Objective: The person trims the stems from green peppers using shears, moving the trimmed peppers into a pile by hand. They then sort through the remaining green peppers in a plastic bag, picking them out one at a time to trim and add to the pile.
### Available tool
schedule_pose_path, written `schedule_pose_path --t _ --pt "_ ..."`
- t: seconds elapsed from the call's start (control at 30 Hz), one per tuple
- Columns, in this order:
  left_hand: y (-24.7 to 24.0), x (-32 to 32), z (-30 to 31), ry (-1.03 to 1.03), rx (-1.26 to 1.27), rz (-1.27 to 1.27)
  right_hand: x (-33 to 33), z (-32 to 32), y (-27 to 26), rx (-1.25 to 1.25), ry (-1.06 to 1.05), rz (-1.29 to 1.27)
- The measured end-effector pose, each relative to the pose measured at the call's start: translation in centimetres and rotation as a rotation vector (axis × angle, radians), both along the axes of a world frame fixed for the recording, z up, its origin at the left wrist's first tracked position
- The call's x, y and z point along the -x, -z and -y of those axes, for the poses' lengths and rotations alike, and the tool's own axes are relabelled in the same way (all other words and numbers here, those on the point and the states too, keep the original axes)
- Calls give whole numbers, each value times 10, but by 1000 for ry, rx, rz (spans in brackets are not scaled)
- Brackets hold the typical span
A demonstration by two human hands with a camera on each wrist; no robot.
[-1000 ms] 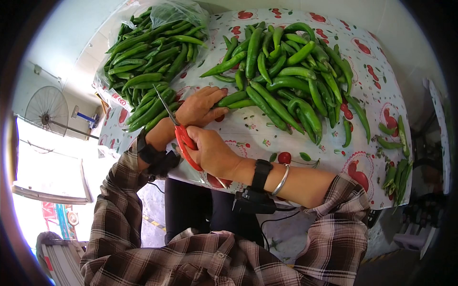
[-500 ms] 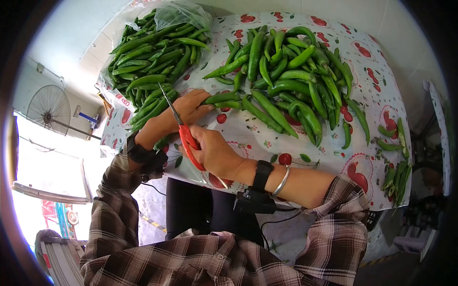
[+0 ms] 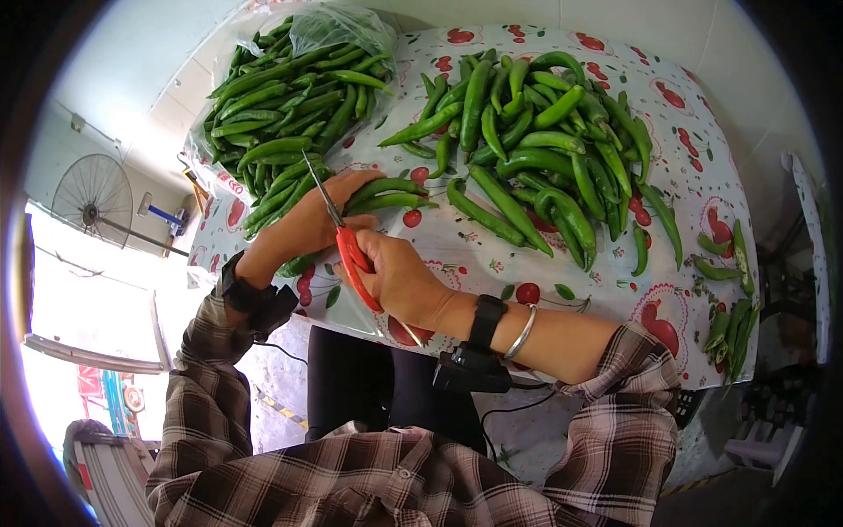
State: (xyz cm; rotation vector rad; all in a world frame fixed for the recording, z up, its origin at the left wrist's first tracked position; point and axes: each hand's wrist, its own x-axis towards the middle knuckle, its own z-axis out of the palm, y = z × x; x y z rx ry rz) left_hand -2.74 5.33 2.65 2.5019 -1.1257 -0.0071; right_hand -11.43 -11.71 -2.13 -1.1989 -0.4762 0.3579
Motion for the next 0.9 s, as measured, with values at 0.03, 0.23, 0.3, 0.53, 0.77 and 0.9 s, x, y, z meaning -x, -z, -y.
schedule_pose_path --t 0.03,0.23,0.3,0.53,0.77,0.9 --pt "-5 4 6 -15 -5 -8 0 0 0 14 1 -1" --pt "-5 2 22 37 -78 4 -1 1 -1 45 -4 7" --pt "-4 1 23 46 -83 -33 0 1 -1 43 -1 12" --pt "7 -3 22 -37 -102 57 1 0 -2 35 14 -9" --pt "-15 -3 10 -216 80 71 0 1 -2 36 8 -14" --pt "-34 5 1 -364 245 -129 1 1 -3 45 6 -9"
